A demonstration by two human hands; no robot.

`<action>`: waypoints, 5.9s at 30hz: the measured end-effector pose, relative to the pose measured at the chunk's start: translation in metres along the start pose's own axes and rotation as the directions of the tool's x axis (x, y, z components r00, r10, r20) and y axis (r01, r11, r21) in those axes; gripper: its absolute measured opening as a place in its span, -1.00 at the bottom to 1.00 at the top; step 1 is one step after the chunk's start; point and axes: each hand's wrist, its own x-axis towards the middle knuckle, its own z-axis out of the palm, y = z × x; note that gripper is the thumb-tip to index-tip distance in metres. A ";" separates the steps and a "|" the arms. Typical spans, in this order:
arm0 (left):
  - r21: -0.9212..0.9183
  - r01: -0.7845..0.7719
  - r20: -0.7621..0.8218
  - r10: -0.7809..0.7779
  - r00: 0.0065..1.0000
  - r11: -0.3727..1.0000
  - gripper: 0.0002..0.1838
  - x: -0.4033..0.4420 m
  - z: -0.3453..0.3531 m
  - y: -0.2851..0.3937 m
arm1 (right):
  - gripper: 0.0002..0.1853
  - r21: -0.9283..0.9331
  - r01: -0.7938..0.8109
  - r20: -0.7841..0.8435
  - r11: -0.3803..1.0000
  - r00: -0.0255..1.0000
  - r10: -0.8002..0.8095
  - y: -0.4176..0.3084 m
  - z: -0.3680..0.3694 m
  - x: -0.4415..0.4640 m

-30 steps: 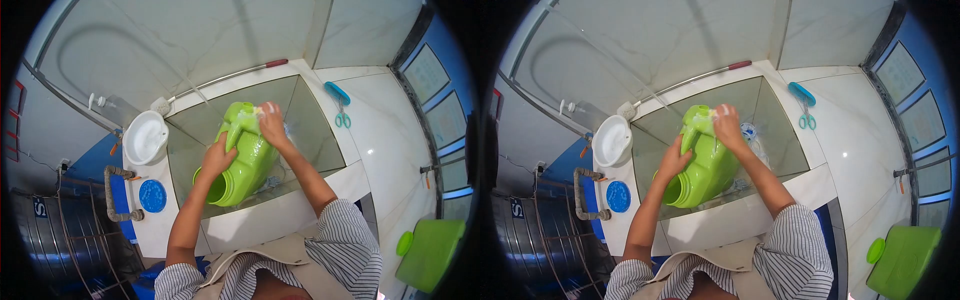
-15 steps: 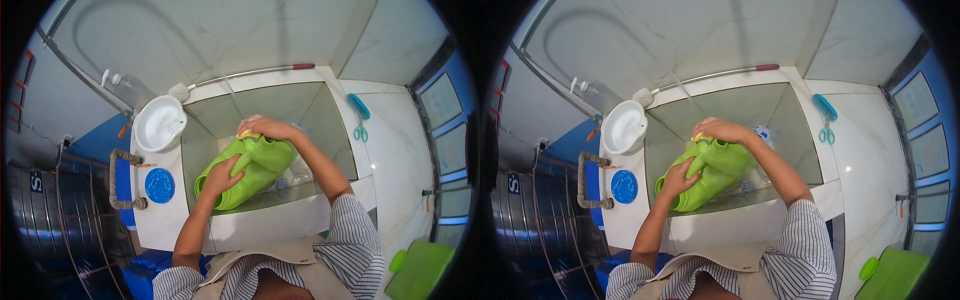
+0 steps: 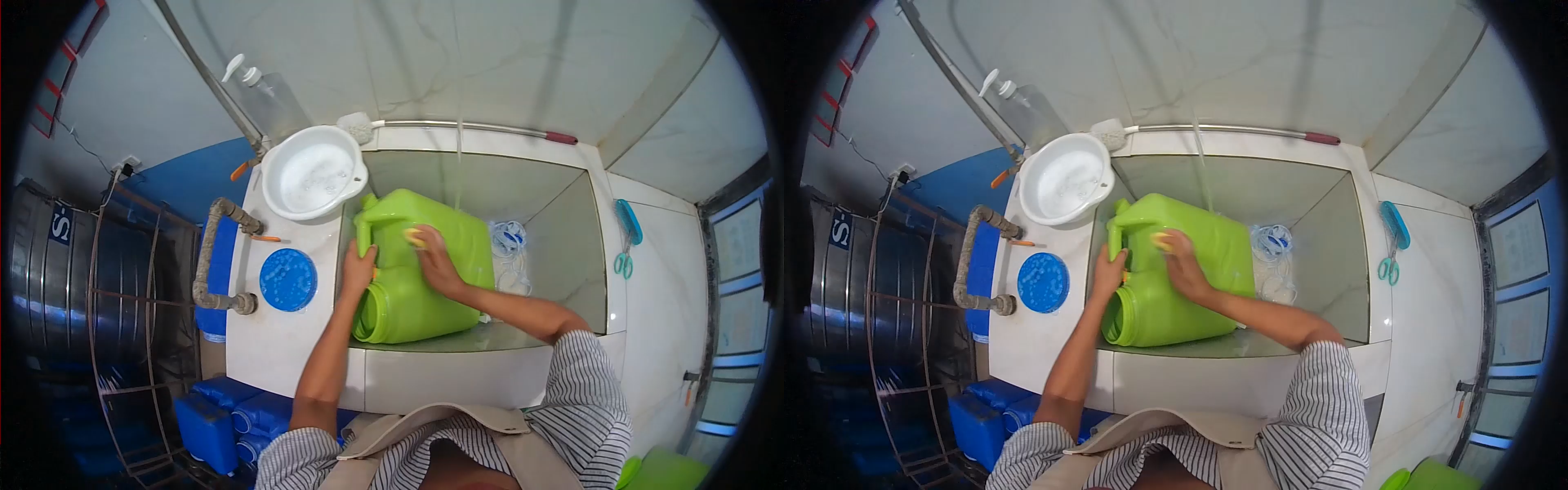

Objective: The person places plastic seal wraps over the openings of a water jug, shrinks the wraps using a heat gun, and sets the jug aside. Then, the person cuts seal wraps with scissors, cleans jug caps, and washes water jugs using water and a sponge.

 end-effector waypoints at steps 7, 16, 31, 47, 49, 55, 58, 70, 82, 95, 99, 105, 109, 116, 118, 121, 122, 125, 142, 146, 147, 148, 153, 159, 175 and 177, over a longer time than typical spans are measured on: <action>0.127 -0.062 -0.139 0.080 0.987 0.990 -0.62 -0.006 -0.001 0.005 | -0.58 -0.480 0.336 0.310 0.810 0.929 -0.202 -0.103 0.081 0.224; 0.066 0.032 -0.064 -0.027 0.998 0.997 -0.62 -0.010 -0.005 0.015 | -0.66 -0.247 0.163 0.477 0.955 0.879 -0.026 -0.116 0.061 0.229; 0.062 -0.013 -0.077 0.017 0.997 0.998 -0.68 -0.002 0.001 0.001 | -0.65 -0.219 -0.218 -0.231 0.951 0.959 0.166 0.108 -0.004 0.021; 0.106 -0.001 -0.076 0.009 0.997 0.994 -0.75 -0.008 0.004 0.016 | -0.24 -0.125 -0.838 -0.014 0.531 0.537 0.843 0.195 -0.059 -0.064; 0.108 -0.019 -0.070 0.027 0.997 0.994 -0.71 -0.003 0.004 0.020 | -0.13 -0.268 -0.893 0.091 0.360 0.349 0.933 0.145 -0.065 -0.102; -0.386 0.128 0.003 -0.138 0.990 0.913 -0.35 -0.018 0.039 0.077 | -0.24 -0.128 -0.321 0.239 0.938 0.908 0.344 -0.097 -0.086 -0.054; -0.192 0.001 -0.222 -0.045 0.974 0.981 -0.41 -0.008 0.075 0.081 | -0.37 -0.255 -0.112 0.231 0.960 0.958 0.173 -0.106 -0.117 -0.022; 0.638 -0.568 0.427 0.375 0.823 0.521 -0.39 -0.053 0.052 0.154 | -0.53 0.108 -0.416 0.360 0.903 0.863 0.355 -0.023 -0.239 0.069; 0.376 -0.184 0.186 0.120 0.975 0.908 -0.64 -0.044 0.069 0.150 | -0.69 -0.347 -0.064 -0.325 0.936 0.944 -0.056 -0.044 -0.126 -0.035; 0.573 -0.687 0.531 0.436 0.726 0.446 -0.67 -0.170 0.082 0.206 | -0.74 -0.735 -0.257 0.024 0.628 0.915 0.403 -0.144 -0.251 -0.049; 0.503 -0.855 0.741 0.446 0.502 0.126 -0.73 -0.224 0.072 0.218 | -0.71 -0.859 -0.132 0.333 0.495 0.591 0.735 -0.123 -0.232 -0.089; 0.429 -0.903 0.752 0.555 0.356 -0.003 -0.77 -0.286 0.054 0.193 | -0.71 -0.880 -0.015 0.408 0.474 0.486 0.772 -0.099 -0.174 -0.128; 0.385 -0.923 0.725 0.627 0.286 -0.024 -0.85 -0.320 0.028 0.181 | -0.71 -0.852 -0.104 0.327 0.513 0.658 0.678 -0.100 -0.141 -0.115; 0.355 -0.931 0.731 0.646 0.218 -0.088 -0.83 -0.326 -0.020 0.179 | -0.72 -0.686 -0.211 0.335 0.696 0.758 0.560 -0.098 -0.119 -0.099; 0.363 -0.931 0.716 0.652 0.248 -0.045 -0.84 -0.327 -0.025 0.181 | -0.72 -0.634 -0.227 0.330 0.739 0.785 0.525 -0.097 -0.111 -0.091; 0.355 -0.935 0.718 0.641 0.272 -0.002 -0.85 -0.324 -0.025 0.184 | -0.72 -0.622 -0.214 0.312 0.753 0.815 0.489 -0.093 -0.099 -0.080; 0.353 -0.936 0.728 0.631 0.269 -0.009 -0.85 -0.325 -0.026 0.183 | -0.72 -0.636 -0.203 0.308 0.745 0.818 0.485 -0.090 -0.098 -0.077; 0.352 -0.936 0.721 0.634 0.278 0.010 -0.88 -0.320 -0.023 0.186 | -0.72 -0.687 -0.170 0.304 0.707 0.816 0.492 -0.086 -0.098 -0.072; 0.477 -0.873 0.734 0.498 0.461 0.104 -0.86 -0.246 0.049 0.203 | -0.72 -0.990 0.082 0.132 0.112 0.804 0.579 -0.087 -0.177 -0.128; 0.477 -0.872 0.746 0.474 0.468 0.109 -0.82 -0.240 0.053 0.203 | -0.77 -0.918 0.384 0.229 -0.098 0.715 0.660 -0.151 -0.201 -0.128; 0.472 -0.875 0.755 0.465 0.463 0.106 -0.82 -0.244 0.054 0.201 | -0.77 -0.922 0.377 0.226 -0.090 0.712 0.665 -0.157 -0.200 -0.133; 0.474 -0.875 0.756 0.464 0.462 0.098 -0.81 -0.247 0.053 0.201 | -0.77 -0.924 0.374 0.223 -0.076 0.691 0.688 -0.164 -0.197 -0.137; 0.483 -0.870 0.721 0.520 0.458 0.096 -0.85 -0.267 0.041 0.188 | -0.75 -0.662 -0.385 0.414 0.643 0.527 0.742 -0.140 -0.199 -0.144; 0.473 -0.880 0.644 0.662 0.385 0.051 -0.97 -0.321 0.026 0.147 | -0.75 -0.175 -0.566 0.298 0.805 0.749 0.592 -0.126 -0.134 -0.149; 0.437 -0.898 0.635 0.693 0.341 0.042 -0.96 -0.327 0.008 0.156 | -0.73 -0.755 -0.288 0.279 0.588 0.670 0.688 -0.148 -0.140 -0.134; 0.422 -0.904 0.632 0.693 0.347 0.067 -0.95 -0.324 0.012 0.158 | -0.73 -0.759 -0.306 0.301 0.575 0.618 0.726 -0.159 -0.149 -0.135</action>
